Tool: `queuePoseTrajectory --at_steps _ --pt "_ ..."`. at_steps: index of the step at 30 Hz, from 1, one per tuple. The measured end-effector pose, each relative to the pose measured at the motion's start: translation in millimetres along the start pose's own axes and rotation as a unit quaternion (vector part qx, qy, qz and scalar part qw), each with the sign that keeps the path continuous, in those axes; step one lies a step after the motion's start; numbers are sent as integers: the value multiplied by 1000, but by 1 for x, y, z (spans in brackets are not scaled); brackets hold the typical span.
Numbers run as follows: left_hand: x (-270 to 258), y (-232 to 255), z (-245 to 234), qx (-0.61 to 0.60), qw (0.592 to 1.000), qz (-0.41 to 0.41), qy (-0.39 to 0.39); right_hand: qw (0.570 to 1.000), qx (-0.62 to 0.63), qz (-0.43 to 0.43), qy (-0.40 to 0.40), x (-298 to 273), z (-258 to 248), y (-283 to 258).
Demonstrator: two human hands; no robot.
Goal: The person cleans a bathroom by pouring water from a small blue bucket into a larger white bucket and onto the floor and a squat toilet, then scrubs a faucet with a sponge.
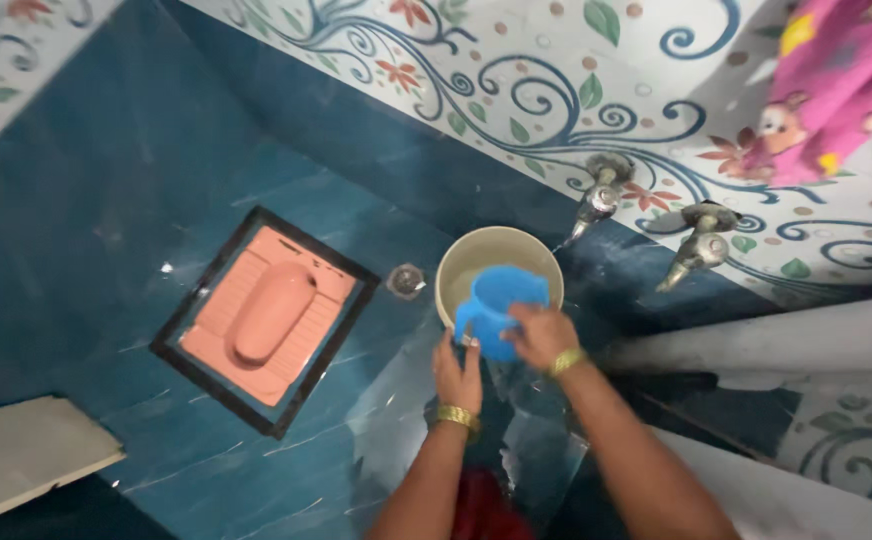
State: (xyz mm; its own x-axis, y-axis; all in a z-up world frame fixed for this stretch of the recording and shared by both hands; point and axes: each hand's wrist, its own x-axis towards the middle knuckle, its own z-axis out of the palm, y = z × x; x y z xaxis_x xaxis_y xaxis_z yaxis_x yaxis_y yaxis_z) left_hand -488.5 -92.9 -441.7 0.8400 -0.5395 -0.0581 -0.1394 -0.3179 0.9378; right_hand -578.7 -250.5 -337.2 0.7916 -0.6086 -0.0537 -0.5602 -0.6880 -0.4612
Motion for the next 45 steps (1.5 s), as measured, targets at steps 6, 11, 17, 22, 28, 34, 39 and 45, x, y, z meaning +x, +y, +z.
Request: queuePoseTrajectory --at_steps 6,11,17,22,28,34,39,45 --pt "42 83 -81 66 994 71 42 990 -44 -70 110 63 -79 -55" --pt "94 237 -149 171 947 271 -15 977 -53 -151 142 95 -150 -110" --pt "132 328 -182 190 941 278 -21 945 -58 -238 215 83 -238 -182" --pt "148 354 -189 -42 988 149 0 916 -105 -276 271 60 -282 -213" --pt "163 373 -179 -232 961 -82 -129 928 -124 -241 257 39 -294 -228" --pt "149 346 -181 -161 985 18 -54 965 -60 -152 206 24 -278 -252" --pt "146 323 -193 -265 961 5 -78 949 22 -205 237 13 -268 -246" --pt "141 310 -194 -238 962 57 -124 945 -48 -57 318 -24 -253 -198"
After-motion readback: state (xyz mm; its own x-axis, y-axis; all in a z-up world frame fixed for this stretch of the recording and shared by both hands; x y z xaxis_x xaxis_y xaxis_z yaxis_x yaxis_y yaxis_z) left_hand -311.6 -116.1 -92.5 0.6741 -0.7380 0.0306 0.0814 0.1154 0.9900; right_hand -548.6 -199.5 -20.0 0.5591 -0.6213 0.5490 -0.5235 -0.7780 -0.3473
